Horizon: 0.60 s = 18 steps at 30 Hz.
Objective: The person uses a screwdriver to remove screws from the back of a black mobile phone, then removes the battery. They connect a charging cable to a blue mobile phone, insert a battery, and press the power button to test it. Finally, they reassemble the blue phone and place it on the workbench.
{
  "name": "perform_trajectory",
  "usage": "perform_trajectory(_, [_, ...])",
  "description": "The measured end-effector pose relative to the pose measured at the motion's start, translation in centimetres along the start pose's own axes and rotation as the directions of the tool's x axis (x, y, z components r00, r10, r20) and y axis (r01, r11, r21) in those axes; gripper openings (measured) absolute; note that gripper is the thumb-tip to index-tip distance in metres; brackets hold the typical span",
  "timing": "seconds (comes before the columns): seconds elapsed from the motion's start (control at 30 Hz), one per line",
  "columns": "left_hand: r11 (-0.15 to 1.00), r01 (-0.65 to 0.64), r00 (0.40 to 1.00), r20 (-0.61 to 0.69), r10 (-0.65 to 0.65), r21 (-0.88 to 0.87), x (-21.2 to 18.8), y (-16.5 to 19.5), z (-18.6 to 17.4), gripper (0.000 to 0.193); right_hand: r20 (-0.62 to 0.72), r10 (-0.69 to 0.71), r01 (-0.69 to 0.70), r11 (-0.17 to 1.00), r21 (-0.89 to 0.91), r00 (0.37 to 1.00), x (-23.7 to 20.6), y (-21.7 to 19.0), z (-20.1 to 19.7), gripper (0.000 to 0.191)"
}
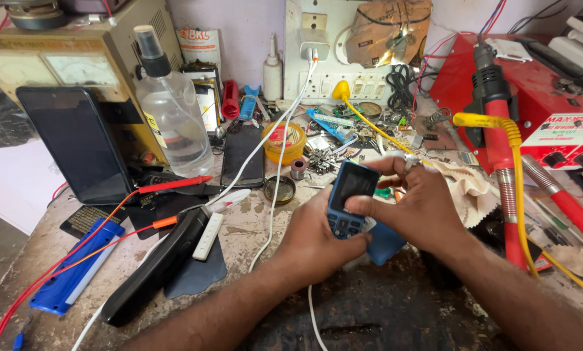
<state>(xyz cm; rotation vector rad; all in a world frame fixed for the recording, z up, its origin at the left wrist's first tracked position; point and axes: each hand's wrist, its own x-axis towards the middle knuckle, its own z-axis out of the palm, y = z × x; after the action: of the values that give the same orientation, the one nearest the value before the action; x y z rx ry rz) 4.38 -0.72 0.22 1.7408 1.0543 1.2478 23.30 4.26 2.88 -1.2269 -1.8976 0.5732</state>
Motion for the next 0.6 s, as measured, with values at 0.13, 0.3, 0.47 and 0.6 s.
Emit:
perform_trajectory(0.13, [0.999,0.006,1.0,0.03,-0.007,0.052,0.0,-0.1,0.5,0.046,-0.072,0.121,-0.111,0.985,0.136,0.99,0.4,0.7,0.3,0.037])
perform_trajectory(0.3, [0.992,-0.087,0.996,0.009,0.087,0.086,0.0,-0.3,0.5,0.048,-0.132,-0.046,0.035,0.995,-0.09,0.99,-0.3,-0.1,0.9,0.048])
perform_trajectory(0.47, [0.981,-0.131,0.99,-0.027,0.136,0.141,-0.1,-0.5,0.6,0.048,-0.16,-0.105,0.095,0.993,-0.072,0.981,-0.5,-1.2,1.1,0.049])
perform_trajectory(0.6, [0.973,-0.179,0.983,0.001,0.181,0.146,-0.2,-0.5,0.5,0.047,-0.166,0.071,-0.068,0.997,0.024,0.984,-0.5,-0.4,0.5,0.03])
